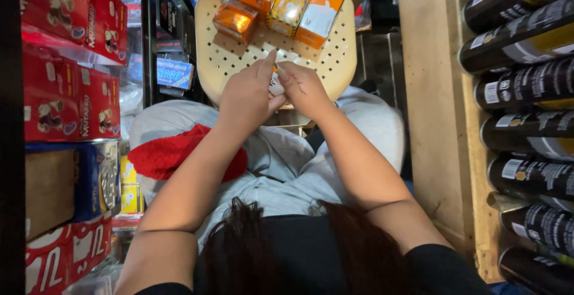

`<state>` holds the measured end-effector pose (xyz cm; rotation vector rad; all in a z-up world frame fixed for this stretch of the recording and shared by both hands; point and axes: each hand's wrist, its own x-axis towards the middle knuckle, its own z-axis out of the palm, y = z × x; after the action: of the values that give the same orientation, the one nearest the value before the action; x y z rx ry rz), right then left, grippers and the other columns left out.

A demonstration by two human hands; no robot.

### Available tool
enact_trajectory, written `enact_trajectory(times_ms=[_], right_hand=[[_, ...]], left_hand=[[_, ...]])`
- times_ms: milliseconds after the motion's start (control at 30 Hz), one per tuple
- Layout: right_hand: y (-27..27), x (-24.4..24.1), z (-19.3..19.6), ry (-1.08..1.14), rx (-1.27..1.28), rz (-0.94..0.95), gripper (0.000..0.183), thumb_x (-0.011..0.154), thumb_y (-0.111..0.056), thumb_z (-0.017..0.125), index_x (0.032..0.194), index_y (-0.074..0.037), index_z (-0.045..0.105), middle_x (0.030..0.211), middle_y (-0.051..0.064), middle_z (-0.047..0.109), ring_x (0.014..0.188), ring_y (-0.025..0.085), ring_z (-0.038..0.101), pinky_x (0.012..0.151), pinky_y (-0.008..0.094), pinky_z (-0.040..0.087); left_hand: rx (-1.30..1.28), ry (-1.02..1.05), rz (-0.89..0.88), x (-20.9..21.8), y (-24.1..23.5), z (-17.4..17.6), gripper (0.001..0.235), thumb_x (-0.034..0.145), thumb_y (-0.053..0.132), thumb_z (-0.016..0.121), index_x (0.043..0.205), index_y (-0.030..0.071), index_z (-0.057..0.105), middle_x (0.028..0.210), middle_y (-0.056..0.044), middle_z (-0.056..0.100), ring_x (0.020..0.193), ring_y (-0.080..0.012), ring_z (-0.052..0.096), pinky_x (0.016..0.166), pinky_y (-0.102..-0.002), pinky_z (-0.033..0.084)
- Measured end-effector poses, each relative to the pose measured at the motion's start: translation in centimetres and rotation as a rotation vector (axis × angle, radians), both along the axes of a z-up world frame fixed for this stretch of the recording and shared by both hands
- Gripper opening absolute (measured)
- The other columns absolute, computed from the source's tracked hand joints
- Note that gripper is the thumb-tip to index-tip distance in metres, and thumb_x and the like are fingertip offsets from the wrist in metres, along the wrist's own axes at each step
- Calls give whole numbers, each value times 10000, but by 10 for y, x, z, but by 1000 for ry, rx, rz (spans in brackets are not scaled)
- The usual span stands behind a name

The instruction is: The person sits cross-legged on a chair and opens a small orange and white box. They remove a plastic-wrapped item, unwrap it, and reveal a small blue and black object. The person handles the object briefly before the clip ends.

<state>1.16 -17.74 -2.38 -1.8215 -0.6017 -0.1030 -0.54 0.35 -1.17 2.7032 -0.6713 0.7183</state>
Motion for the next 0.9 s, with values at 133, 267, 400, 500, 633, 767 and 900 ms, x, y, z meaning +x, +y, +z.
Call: enact_trajectory(times_ms=[133,267,400,500,633,767,900], right_hand=[[4,-6,1,-4,-26,6,451,1124,-399,374,1065,-67,674,785,251,648,779,467,667,746,537,551],[6,-9,4,22,-31,-3,439,1127,-402,399,989,-72,654,747,239,633,756,421,659,729,522,543],[9,-6,6,41,-39,5,437,1123,-401,404,930,-90,641,691,202,623,712,367,648,703,485,544],[8,-2,-4,54,-47,12,423,1120,-390,416,931,-83,638,682,214,613,696,368,639,693,499,540],[10,-2,-4,53,-53,25,383,1118,-360,438,935,-88,638,678,214,604,689,362,638,688,497,540],[9,3,-12,108,-27,46,355,1114,-366,465,958,-106,651,649,162,591,693,269,613,708,446,537],[10,6,-17,191,31,70,332,1101,-366,491,968,-114,661,633,92,605,712,208,597,732,406,530]], left_hand=[[-12,13,14,-7,1,1,768,793,445,742,1435,60,568,1095,-123,718,827,-331,731,687,-451,587],[-6,-42,11,-6,2,-5,756,829,500,730,1435,79,569,1101,-110,717,808,-308,732,688,-419,588],[-46,-63,-21,-5,5,-7,745,848,496,730,1440,76,568,1122,-101,721,817,-288,733,706,-395,590],[-76,-78,-64,-3,10,-11,711,874,454,729,1451,74,561,1147,-107,717,830,-293,731,724,-394,591],[-117,-52,-105,0,17,-15,765,842,471,760,1463,75,552,1165,-125,717,865,-309,734,743,-416,593],[-154,-11,-191,5,23,-19,742,899,454,758,1482,56,529,1186,-142,703,919,-329,721,792,-426,585],[-188,45,-261,8,31,-26,760,933,433,732,1523,32,470,1227,-207,687,1002,-394,699,848,-492,572]])
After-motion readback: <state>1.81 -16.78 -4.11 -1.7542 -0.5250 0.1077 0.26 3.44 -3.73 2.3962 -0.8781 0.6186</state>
